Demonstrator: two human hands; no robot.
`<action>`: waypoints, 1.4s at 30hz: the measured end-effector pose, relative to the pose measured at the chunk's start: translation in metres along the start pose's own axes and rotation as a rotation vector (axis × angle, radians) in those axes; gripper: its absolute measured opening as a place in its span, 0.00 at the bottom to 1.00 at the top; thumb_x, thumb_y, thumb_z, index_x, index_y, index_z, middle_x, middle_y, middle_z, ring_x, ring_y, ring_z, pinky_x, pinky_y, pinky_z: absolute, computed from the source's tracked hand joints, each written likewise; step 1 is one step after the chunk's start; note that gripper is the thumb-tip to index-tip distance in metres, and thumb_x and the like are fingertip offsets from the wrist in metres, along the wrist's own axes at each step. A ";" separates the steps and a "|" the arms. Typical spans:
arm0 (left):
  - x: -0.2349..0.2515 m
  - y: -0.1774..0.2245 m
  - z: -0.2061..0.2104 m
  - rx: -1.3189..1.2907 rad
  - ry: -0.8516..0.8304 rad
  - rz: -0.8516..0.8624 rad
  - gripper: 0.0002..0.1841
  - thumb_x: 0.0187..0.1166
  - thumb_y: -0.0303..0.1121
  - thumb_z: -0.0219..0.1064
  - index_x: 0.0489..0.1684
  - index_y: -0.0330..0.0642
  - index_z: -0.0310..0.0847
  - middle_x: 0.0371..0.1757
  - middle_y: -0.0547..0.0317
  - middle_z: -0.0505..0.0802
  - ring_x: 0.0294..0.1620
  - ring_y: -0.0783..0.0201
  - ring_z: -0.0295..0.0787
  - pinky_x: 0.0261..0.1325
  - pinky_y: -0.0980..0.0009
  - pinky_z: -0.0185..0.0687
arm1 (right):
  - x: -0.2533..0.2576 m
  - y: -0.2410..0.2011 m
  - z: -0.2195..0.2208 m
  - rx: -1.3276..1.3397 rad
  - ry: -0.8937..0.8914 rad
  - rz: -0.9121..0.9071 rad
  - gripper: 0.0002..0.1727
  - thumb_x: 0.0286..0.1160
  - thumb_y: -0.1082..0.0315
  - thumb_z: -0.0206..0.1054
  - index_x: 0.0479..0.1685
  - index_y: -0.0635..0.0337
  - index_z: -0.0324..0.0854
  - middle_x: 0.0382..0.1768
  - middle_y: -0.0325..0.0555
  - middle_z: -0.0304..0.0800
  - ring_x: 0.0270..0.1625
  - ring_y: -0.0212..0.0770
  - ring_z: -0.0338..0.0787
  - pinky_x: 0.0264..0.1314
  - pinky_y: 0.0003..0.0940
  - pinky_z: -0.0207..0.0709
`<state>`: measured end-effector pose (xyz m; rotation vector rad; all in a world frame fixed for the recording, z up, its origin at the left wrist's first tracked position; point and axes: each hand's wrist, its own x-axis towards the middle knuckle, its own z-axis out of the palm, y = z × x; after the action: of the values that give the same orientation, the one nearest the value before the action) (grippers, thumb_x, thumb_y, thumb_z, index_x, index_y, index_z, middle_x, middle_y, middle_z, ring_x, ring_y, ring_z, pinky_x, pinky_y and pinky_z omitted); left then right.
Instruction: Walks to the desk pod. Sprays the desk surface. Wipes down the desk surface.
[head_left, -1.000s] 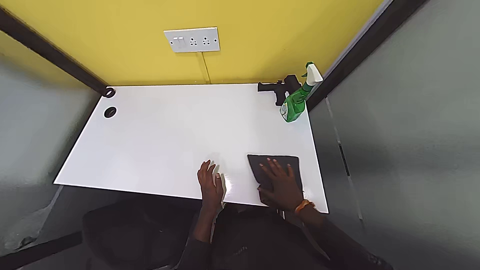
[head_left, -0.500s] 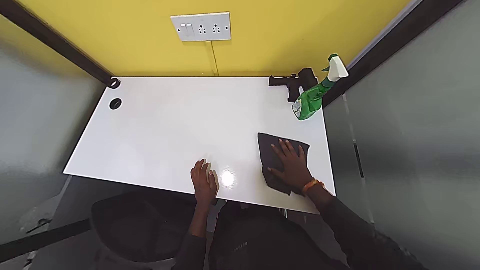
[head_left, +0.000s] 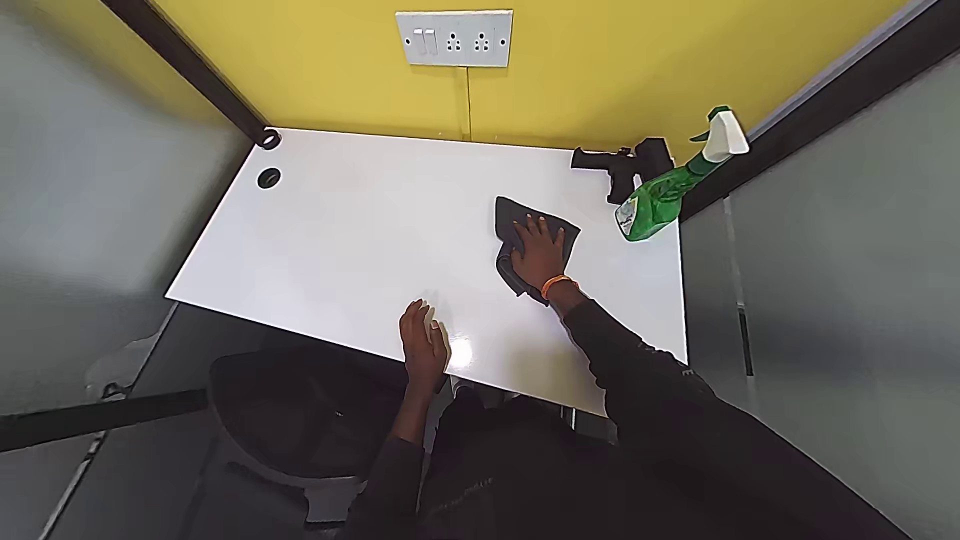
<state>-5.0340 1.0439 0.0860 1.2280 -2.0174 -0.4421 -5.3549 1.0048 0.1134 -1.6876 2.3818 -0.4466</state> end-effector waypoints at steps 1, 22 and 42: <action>0.000 0.000 0.000 0.000 0.006 0.000 0.24 0.87 0.38 0.47 0.67 0.31 0.81 0.76 0.36 0.82 0.83 0.42 0.73 0.87 0.49 0.64 | -0.006 -0.005 0.003 0.016 -0.013 -0.041 0.35 0.76 0.56 0.62 0.88 0.46 0.69 0.92 0.49 0.61 0.95 0.61 0.53 0.87 0.82 0.36; 0.003 0.000 -0.010 -0.310 0.163 -0.093 0.30 0.90 0.38 0.34 0.75 0.13 0.58 0.77 0.23 0.74 0.83 0.48 0.70 0.88 0.62 0.63 | -0.224 0.046 -0.027 0.266 -0.077 -0.143 0.32 0.66 0.69 0.65 0.77 0.45 0.80 0.88 0.47 0.69 0.92 0.53 0.64 0.91 0.73 0.45; 0.005 0.002 -0.004 -0.198 0.013 -0.027 0.28 0.87 0.37 0.43 0.73 0.19 0.68 0.75 0.28 0.78 0.82 0.47 0.73 0.86 0.58 0.67 | -0.153 0.068 -0.030 -0.089 -0.024 0.187 0.48 0.76 0.24 0.45 0.93 0.40 0.60 0.95 0.52 0.52 0.96 0.60 0.49 0.90 0.78 0.34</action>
<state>-5.0337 1.0411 0.0922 1.1339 -1.8974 -0.6294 -5.3741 1.1739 0.1150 -1.4756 2.5463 -0.2924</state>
